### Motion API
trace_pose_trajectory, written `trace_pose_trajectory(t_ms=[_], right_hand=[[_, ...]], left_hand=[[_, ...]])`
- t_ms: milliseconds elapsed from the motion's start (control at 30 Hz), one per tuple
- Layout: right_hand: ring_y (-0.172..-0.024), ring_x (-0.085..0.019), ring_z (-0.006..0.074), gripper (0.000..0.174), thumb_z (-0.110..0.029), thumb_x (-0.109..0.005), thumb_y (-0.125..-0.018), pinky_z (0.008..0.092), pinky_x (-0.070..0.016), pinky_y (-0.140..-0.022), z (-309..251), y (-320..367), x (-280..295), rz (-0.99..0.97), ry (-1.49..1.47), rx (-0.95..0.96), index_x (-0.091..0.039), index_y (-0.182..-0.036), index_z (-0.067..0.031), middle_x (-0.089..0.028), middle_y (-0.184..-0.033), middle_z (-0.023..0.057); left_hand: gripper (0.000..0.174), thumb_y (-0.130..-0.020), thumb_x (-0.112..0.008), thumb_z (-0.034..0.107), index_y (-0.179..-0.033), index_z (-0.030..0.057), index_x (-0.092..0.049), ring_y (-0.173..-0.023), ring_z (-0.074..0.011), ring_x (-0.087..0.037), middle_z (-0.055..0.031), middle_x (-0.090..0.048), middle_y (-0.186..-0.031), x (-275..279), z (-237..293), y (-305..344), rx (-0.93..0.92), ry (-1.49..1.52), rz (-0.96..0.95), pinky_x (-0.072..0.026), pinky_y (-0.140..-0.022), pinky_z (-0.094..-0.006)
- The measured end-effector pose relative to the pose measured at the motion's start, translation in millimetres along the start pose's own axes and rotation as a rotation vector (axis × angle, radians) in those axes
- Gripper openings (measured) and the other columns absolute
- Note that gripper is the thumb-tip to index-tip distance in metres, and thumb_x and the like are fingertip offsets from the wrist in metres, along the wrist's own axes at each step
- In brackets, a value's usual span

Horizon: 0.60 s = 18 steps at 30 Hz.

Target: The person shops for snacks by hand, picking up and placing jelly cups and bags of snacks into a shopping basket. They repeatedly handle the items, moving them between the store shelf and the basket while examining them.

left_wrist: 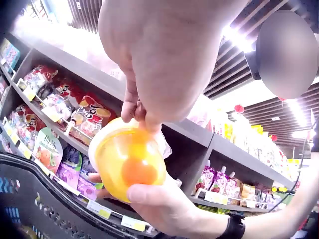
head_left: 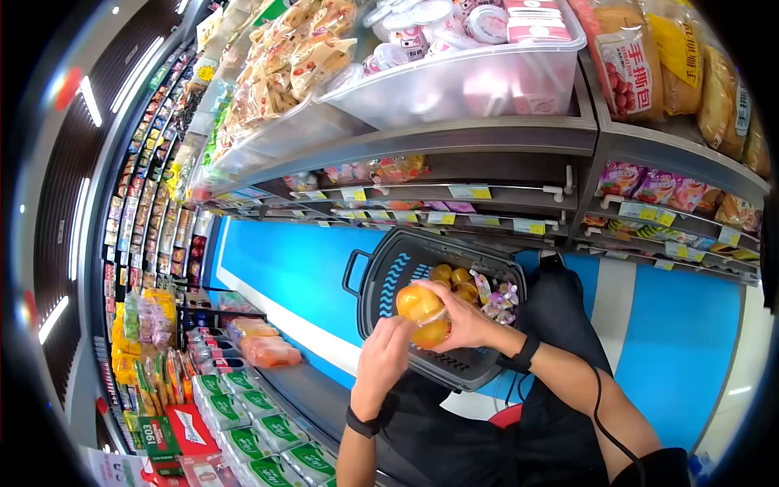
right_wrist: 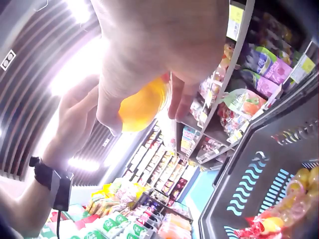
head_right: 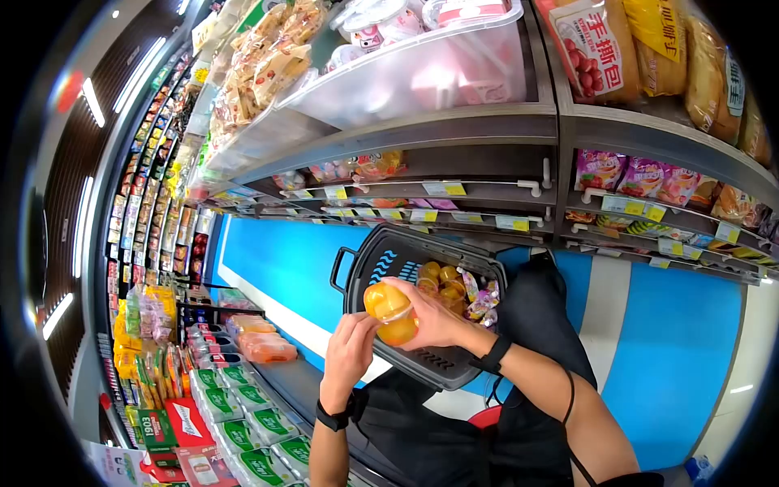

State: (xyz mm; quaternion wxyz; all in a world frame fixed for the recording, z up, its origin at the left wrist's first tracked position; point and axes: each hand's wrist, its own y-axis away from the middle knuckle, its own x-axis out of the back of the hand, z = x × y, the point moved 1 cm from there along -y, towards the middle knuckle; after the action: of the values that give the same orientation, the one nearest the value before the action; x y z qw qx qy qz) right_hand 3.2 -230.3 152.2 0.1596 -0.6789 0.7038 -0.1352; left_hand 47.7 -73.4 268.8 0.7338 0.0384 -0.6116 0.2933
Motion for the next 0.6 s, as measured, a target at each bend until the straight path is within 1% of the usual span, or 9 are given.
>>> trace_pose_trajectory(t_ms=[33, 167, 200, 300, 333, 433, 467, 567, 600], right_hand=[[-0.132, -0.04, 0.0335, 0.11, -0.015, -0.088, -0.058, 0.0397, -0.0356, -0.108, -6, 0, 0, 0.007, 0.041, 0.052, -0.023, -0.146, -0.0116, -0.036, -0.145, 0.0171], [-0.129, -0.042, 0.0389, 0.113, -0.018, -0.09, -0.053, 0.0425, -0.0367, -0.107, -16, 4, 3, 0.101, 0.111, 0.142, -0.024, -0.144, -0.0119, -0.037, -0.142, 0.0204], [-0.128, -0.043, 0.0394, 0.111, -0.019, -0.09, -0.054, 0.0432, -0.0386, -0.105, -18, 5, 4, 0.131, 0.133, 0.188, -0.024, -0.143, -0.012, -0.037, -0.142, 0.0206], [-0.124, -0.047, 0.0408, 0.107, -0.023, -0.089, -0.056, 0.0446, -0.0436, -0.099, -21, 3, 7, 0.21, 0.204, 0.309, -0.025, -0.142, -0.0123, -0.037, -0.141, 0.0211], [-0.122, -0.048, 0.041, 0.107, -0.024, -0.089, -0.056, 0.0447, -0.0449, -0.098, -19, 4, 7, 0.23, 0.232, 0.333, -0.025, -0.142, -0.0126, -0.038, -0.141, 0.0213], [-0.117, -0.053, 0.0409, 0.104, -0.027, -0.089, -0.058, 0.0438, -0.0485, -0.092, -15, 4, 6, 0.283, 0.328, 0.415, -0.026, -0.14, -0.0134, -0.038, -0.141, 0.0215], [-0.115, -0.055, 0.0408, 0.103, -0.028, -0.089, -0.058, 0.0433, -0.0496, -0.09, -14, 4, 7, 0.299, 0.363, 0.443, -0.027, -0.139, -0.0136, -0.039, -0.141, 0.0215], [-0.11, -0.058, 0.0391, 0.097, -0.031, -0.086, -0.063, 0.0413, -0.0515, -0.086, -14, 5, 10, 0.269, 0.445, 0.462, -0.028, -0.138, -0.0142, -0.04, -0.141, 0.0215], [-0.11, -0.058, 0.0387, 0.095, -0.031, -0.085, -0.065, 0.0412, -0.0516, -0.086, -16, 4, 13, 0.266, 0.458, 0.478, -0.028, -0.138, -0.014, -0.04, -0.141, 0.0215]], left_hand=[[0.021, -0.076, -0.068, -0.006, -0.094, 0.0005, -0.062, -0.082, -0.03, -0.059, -0.0126, -0.061, -0.094, 4, 6, 2, 0.006, 0.006, 0.034, -0.0489, -0.071, -0.0366], [0.021, -0.074, -0.071, -0.005, -0.092, 0.0013, -0.064, -0.085, -0.0284, -0.059, -0.0114, -0.062, -0.092, 1, 27, 6, 0.117, 0.026, 0.218, -0.048, -0.075, -0.0355], [0.028, -0.078, -0.07, -0.002, -0.105, 0.0024, -0.061, -0.095, -0.0254, -0.058, -0.0108, -0.061, -0.105, -4, 27, 13, 0.156, 0.018, 0.261, -0.0473, -0.082, -0.0348], [0.043, -0.084, -0.068, 0.005, -0.123, 0.0044, -0.05, -0.106, -0.0236, -0.055, -0.0117, -0.052, -0.124, -24, 41, 18, 0.525, 0.516, 0.522, -0.0457, -0.09, -0.0353], [0.059, -0.087, -0.065, 0.01, -0.137, 0.0057, -0.034, -0.116, -0.0242, -0.05, -0.0135, -0.041, -0.135, -25, 40, 24, 0.603, 0.684, 0.406, -0.0435, -0.096, -0.0365], [0.064, -0.087, -0.065, 0.012, -0.14, 0.0046, -0.03, -0.122, -0.0266, -0.048, -0.0168, -0.04, -0.136, -26, 47, 14, 0.715, 0.872, 0.348, -0.0424, -0.099, -0.0366], [0.071, -0.085, -0.068, 0.013, -0.142, 0.0039, -0.026, -0.124, -0.0262, -0.048, -0.0171, -0.042, -0.135, -22, 55, 6, 0.719, 0.906, 0.325, -0.0432, -0.099, -0.0358], [0.075, -0.081, -0.075, 0.011, -0.139, 0.0023, -0.028, -0.118, -0.0271, -0.053, -0.0171, -0.046, -0.131, -22, 51, -3, 0.684, 0.883, 0.161, -0.0488, -0.095, -0.0376], [0.077, -0.079, -0.078, 0.013, -0.138, 0.0014, -0.03, -0.116, -0.0267, -0.055, -0.0175, -0.048, -0.13, -22, 48, -3, 0.686, 0.851, 0.126, -0.0489, -0.095, -0.0371]])
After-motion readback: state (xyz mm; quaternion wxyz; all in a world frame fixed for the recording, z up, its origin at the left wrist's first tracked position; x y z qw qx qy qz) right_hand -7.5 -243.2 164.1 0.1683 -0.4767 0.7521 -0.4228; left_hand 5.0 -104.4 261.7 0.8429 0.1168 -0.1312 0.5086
